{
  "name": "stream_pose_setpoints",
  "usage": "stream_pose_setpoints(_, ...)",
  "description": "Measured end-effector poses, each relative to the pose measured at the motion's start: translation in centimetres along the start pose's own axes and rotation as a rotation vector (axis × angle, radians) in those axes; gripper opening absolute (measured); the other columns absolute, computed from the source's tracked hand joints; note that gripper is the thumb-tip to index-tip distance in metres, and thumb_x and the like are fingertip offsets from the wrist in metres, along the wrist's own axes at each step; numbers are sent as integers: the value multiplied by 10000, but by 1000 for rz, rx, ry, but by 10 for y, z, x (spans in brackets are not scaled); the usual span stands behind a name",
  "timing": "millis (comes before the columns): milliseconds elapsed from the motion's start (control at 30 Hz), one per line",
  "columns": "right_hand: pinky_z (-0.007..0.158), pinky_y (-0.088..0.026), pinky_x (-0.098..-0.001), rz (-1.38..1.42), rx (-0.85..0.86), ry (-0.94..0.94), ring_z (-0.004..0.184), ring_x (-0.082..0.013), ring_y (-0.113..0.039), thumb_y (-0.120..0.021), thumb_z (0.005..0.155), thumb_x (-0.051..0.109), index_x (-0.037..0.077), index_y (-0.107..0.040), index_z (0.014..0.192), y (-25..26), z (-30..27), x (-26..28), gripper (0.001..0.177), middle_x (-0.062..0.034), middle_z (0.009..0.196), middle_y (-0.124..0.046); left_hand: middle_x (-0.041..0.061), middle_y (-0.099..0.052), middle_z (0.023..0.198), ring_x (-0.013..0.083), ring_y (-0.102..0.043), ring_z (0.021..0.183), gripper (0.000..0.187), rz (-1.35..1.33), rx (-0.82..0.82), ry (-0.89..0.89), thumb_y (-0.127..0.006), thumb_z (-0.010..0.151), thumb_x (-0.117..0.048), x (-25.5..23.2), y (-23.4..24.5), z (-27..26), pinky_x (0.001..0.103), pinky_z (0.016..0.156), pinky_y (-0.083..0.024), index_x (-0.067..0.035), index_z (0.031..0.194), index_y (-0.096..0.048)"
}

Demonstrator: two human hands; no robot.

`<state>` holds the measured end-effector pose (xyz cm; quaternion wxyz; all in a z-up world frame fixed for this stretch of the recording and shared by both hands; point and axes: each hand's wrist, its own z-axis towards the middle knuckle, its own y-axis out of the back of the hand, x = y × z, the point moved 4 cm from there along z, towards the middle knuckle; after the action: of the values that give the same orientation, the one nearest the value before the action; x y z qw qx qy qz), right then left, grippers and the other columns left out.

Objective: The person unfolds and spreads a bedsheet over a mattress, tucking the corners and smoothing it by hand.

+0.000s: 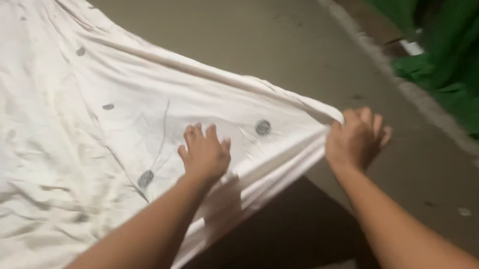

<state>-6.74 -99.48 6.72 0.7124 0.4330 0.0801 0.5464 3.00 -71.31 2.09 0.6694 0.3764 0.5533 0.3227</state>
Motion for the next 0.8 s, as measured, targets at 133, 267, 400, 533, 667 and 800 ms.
stream_pose_setpoints(133,1114,-295,-532,55,-53,87,1203,-291,-527,-703,847,163,119,-781,979,24,29,-18,159,-72,1151,-655,168,-532,1509,403,-358,1485,607,-147,92,93,-471,1001,-532,-54,-9,16,665,1139,-331,-137,1459,-530)
stream_pose_setpoints(267,1031,-330,-558,215,-1,7,1206,-317,-510,-721,830,209,131,-782,962,14,66,-25,165,-62,1149,-655,122,-560,1462,397,-450,1401,761,-198,279,-52,-465,912,-703,-102,-10,10,677,1124,-284,-200,1482,-481)
stream_pose_setpoints(400,1009,-388,-554,332,94,-91,1215,-322,-511,-721,857,276,158,-788,958,-6,97,-9,169,-63,1166,-650,127,-650,1331,353,-559,1300,901,-104,302,-128,-666,750,-733,-120,-5,-14,572,1103,-366,-211,1461,-482)
stream_pose_setpoints(533,1009,-353,-591,390,176,-146,1216,-319,-496,-727,833,270,168,-801,923,-14,113,7,155,-50,1148,-658,116,-733,1187,343,-660,1187,516,109,237,-3,-672,846,-615,-108,-6,-2,573,1007,-471,-212,1163,-733)
stream_pose_setpoints(667,999,-375,-588,439,198,-148,1197,-332,-511,-739,843,302,166,-794,957,-20,124,21,186,-69,1136,-662,153,-746,1085,396,-692,1045,242,-67,-171,84,-702,845,-317,-86,15,12,528,884,-540,-208,1058,-738)
stream_pose_setpoints(800,1067,-363,-589,460,265,-204,1242,-326,-517,-723,871,283,174,-792,993,-27,139,39,178,-86,1116,-702,171,-732,1059,411,-683,1021,275,-6,-167,150,-745,832,-357,-74,42,11,514,862,-541,-168,1029,-714)
